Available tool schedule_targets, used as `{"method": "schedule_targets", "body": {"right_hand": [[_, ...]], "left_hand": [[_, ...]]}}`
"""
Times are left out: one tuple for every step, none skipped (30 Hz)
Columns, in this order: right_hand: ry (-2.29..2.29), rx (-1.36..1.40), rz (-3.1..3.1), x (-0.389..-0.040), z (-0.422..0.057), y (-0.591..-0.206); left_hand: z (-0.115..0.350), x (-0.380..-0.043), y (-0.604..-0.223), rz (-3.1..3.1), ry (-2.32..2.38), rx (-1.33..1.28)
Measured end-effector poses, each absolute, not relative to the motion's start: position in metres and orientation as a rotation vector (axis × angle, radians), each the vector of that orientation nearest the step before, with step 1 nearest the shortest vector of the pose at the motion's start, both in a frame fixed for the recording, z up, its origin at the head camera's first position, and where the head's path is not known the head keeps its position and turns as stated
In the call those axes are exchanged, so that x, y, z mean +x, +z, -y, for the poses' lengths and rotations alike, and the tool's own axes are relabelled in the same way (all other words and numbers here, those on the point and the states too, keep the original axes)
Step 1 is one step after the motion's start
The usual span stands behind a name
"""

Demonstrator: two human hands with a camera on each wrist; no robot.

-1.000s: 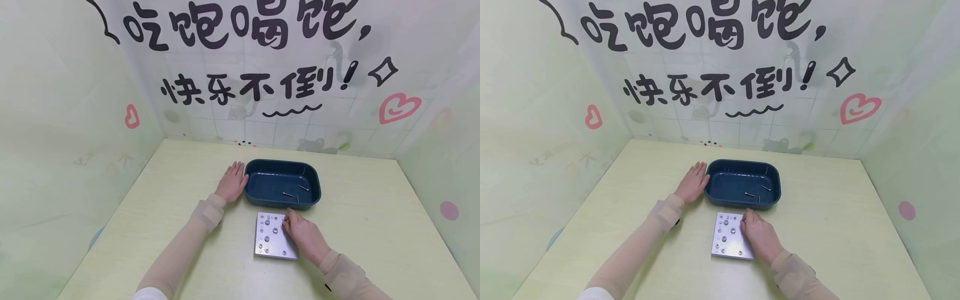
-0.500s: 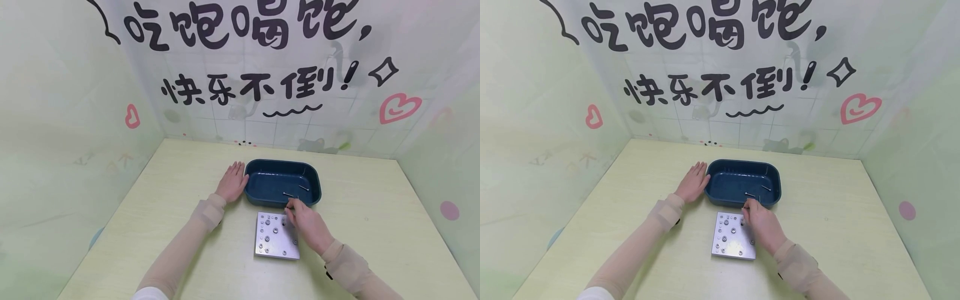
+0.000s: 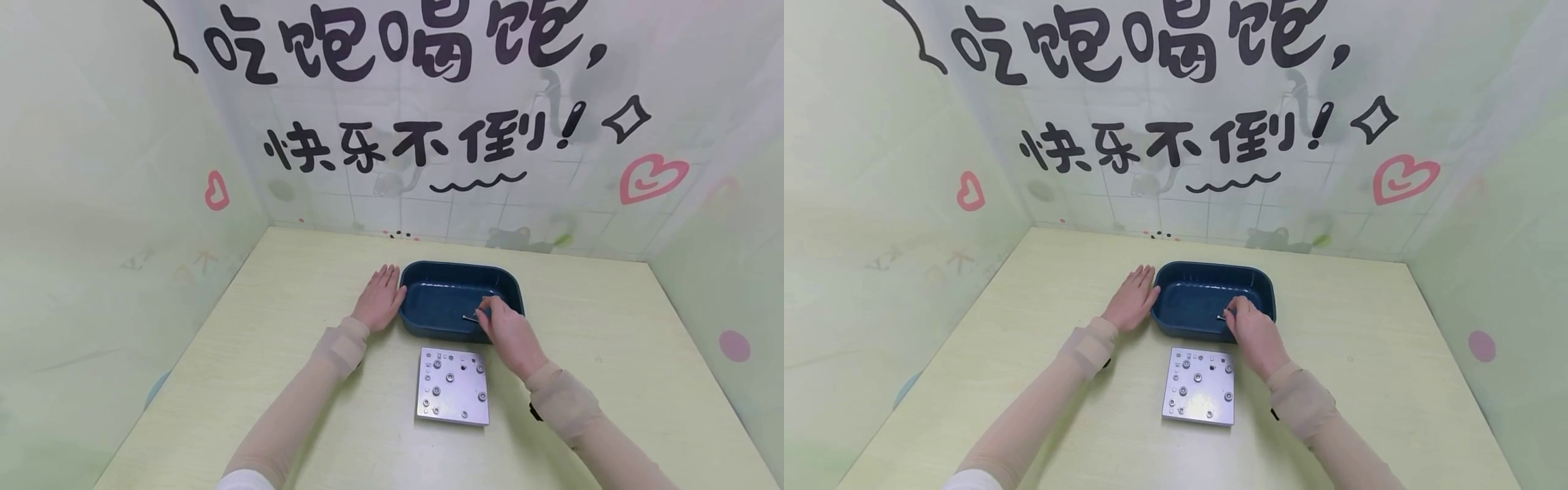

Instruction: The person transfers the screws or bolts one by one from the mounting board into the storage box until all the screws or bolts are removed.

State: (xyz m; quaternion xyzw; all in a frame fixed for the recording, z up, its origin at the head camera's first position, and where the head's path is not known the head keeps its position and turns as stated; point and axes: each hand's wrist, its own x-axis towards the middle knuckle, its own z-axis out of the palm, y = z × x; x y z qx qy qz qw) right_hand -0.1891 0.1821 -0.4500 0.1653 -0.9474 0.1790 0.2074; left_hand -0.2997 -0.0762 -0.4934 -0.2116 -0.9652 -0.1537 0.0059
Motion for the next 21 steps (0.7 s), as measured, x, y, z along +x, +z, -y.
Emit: {"method": "schedule_targets", "body": {"right_hand": [[0.498,0.451,2.645,-0.192,-0.183,-0.45],[0.505,0.441,2.655,-0.194,-0.184,-0.451],[0.51,0.434,2.663,-0.196,-0.185,-0.452],[0.518,0.428,2.671,-0.198,-0.186,-0.452],[0.524,0.421,2.68,-0.2,-0.187,-0.453],[0.53,0.415,2.687,-0.202,-0.187,-0.453],[0.535,0.408,2.693,-0.203,-0.188,-0.454],[0.541,0.402,2.701,-0.204,-0.188,-0.454],[0.542,0.399,2.705,-0.205,-0.189,-0.455],[0.545,0.394,2.711,-0.206,-0.189,-0.455],[0.547,0.389,2.715,-0.208,-0.189,-0.456],[0.545,0.387,2.716,-0.209,-0.189,-0.457],[0.542,0.382,2.719,-0.21,-0.189,-0.458],[0.541,0.378,2.724,-0.211,-0.189,-0.458],[0.539,0.374,2.728,-0.212,-0.19,-0.459],[0.541,0.367,2.735,-0.214,-0.19,-0.459],[0.54,0.362,2.742,-0.215,-0.19,-0.46],[0.541,0.359,2.747,-0.216,-0.19,-0.46],[0.545,0.353,2.758,-0.217,-0.19,-0.461],[0.552,0.347,2.77,-0.218,-0.19,-0.462],[0.559,0.34,2.779,-0.219,-0.19,-0.462]], "left_hand": [[0.076,-0.3,-0.493,3.02,-0.481,-0.663],[0.076,-0.3,-0.494,3.019,-0.478,-0.664],[0.076,-0.3,-0.494,3.018,-0.477,-0.665],[0.076,-0.299,-0.494,3.018,-0.476,-0.665],[0.076,-0.299,-0.494,3.019,-0.474,-0.665],[0.076,-0.299,-0.494,3.02,-0.476,-0.663],[0.076,-0.299,-0.494,3.02,-0.475,-0.662],[0.076,-0.299,-0.494,3.019,-0.477,-0.661],[0.077,-0.299,-0.494,3.02,-0.481,-0.66],[0.077,-0.299,-0.494,3.021,-0.481,-0.659],[0.077,-0.299,-0.494,3.021,-0.482,-0.657],[0.077,-0.299,-0.494,3.02,-0.486,-0.656],[0.077,-0.299,-0.494,3.021,-0.486,-0.657],[0.077,-0.299,-0.494,3.021,-0.487,-0.657],[0.077,-0.299,-0.494,3.022,-0.488,-0.657],[0.077,-0.299,-0.494,3.021,-0.488,-0.657],[0.077,-0.299,-0.494,3.021,-0.49,-0.656],[0.077,-0.299,-0.494,3.021,-0.49,-0.656],[0.077,-0.299,-0.494,3.02,-0.49,-0.657],[0.077,-0.3,-0.494,3.018,-0.492,-0.657],[0.077,-0.3,-0.494,3.017,-0.492,-0.658]]}}
